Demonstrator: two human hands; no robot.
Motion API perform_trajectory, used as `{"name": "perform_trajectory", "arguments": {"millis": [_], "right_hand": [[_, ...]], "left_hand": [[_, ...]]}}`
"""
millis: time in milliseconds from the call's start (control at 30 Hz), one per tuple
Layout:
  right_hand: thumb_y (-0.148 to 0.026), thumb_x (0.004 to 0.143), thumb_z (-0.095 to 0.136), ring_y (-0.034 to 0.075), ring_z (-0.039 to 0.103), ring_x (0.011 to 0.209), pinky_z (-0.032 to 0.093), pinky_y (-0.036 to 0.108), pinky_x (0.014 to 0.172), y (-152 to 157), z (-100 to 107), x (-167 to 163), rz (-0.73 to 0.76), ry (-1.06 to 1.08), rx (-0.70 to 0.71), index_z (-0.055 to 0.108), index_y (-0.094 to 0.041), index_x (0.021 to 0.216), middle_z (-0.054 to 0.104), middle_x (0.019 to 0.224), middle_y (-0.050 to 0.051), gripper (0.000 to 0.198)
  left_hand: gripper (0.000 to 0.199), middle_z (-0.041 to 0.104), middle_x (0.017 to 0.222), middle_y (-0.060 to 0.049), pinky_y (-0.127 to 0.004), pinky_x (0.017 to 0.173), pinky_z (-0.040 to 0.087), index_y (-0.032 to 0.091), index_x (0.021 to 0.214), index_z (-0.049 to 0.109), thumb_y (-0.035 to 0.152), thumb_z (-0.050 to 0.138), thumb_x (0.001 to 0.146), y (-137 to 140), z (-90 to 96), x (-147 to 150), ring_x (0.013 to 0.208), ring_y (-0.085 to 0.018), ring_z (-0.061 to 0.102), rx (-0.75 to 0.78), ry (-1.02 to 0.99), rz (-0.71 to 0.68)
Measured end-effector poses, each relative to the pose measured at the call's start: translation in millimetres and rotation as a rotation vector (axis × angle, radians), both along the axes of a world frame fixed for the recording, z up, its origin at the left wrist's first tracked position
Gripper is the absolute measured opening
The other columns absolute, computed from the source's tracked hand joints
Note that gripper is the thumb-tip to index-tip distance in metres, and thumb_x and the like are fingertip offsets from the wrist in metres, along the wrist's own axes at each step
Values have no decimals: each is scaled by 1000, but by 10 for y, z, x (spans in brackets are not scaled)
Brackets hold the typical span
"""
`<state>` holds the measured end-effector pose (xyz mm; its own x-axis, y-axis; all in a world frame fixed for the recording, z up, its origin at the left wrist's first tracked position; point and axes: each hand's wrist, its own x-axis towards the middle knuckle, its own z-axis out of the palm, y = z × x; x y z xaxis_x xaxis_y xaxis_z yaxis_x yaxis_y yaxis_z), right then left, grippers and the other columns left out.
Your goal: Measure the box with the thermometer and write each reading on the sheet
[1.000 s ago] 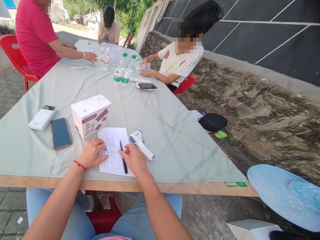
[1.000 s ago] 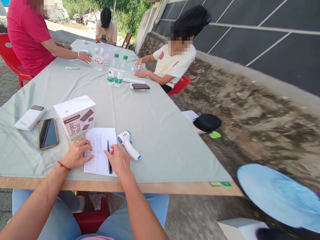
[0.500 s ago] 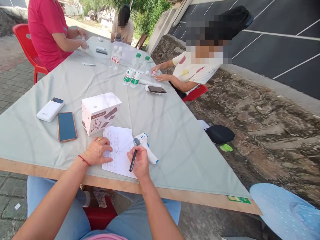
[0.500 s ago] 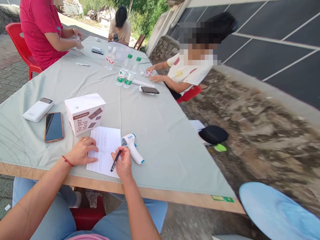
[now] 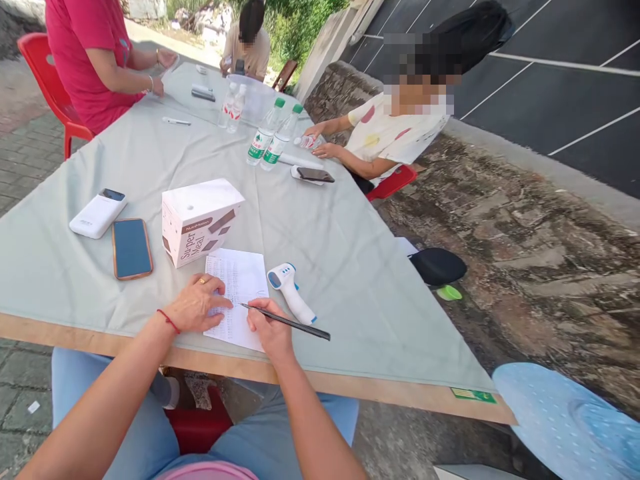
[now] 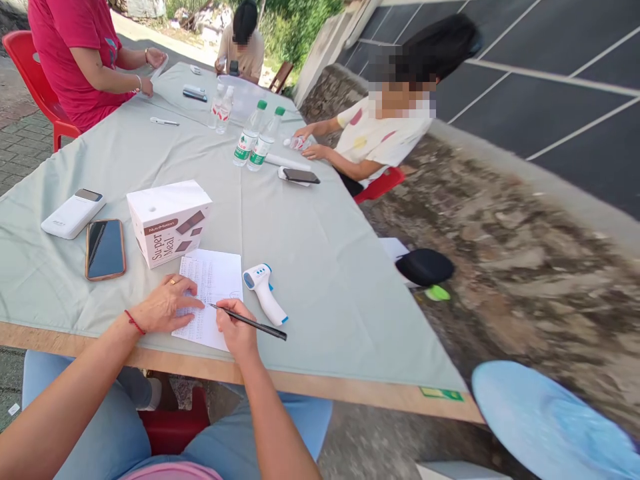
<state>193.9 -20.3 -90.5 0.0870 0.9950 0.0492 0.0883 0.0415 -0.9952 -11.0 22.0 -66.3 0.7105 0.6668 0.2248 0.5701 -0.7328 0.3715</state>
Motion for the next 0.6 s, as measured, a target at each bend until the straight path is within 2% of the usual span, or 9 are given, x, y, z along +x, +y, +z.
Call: {"name": "perform_trajectory", "arguments": {"millis": [133, 233, 367, 600], "right_hand": [[-43, 78, 56, 13, 50, 47, 42, 25, 48, -11, -18, -35, -49, -126, 10, 59, -18, 75, 54, 52, -2, 26], [-40, 72, 57, 15, 54, 53, 46, 27, 53, -10, 9, -45, -94, -217, 48, 62, -18, 77, 61, 61, 0, 22], [-38, 67, 56, 15, 50, 51, 44, 27, 51, -5, 34, -79, -170, -290, 82, 58, -20, 69, 57, 57, -1, 18], [-40, 72, 53, 16, 49, 54, 43, 27, 54, -8, 43, -106, -100, -349, 125, 56, -21, 66, 56, 57, -1, 20]], "left_hand": [[26, 53, 110, -7, -45, 101, 31, 29, 108, 69, 31, 59, 84, -8, -2, 10, 103, -22, 48, 4, -1, 5], [26, 53, 110, -7, -45, 102, 30, 28, 108, 70, 30, 59, 84, -14, -4, 16, 104, -23, 47, 4, 1, 14], [26, 53, 110, -7, -45, 101, 32, 28, 107, 70, 30, 59, 83, -17, -5, 18, 103, -22, 48, 1, -5, 10], [27, 53, 111, -7, -45, 102, 31, 29, 108, 69, 31, 60, 83, -20, 9, 21, 104, -23, 47, 1, 1, 14]]}}
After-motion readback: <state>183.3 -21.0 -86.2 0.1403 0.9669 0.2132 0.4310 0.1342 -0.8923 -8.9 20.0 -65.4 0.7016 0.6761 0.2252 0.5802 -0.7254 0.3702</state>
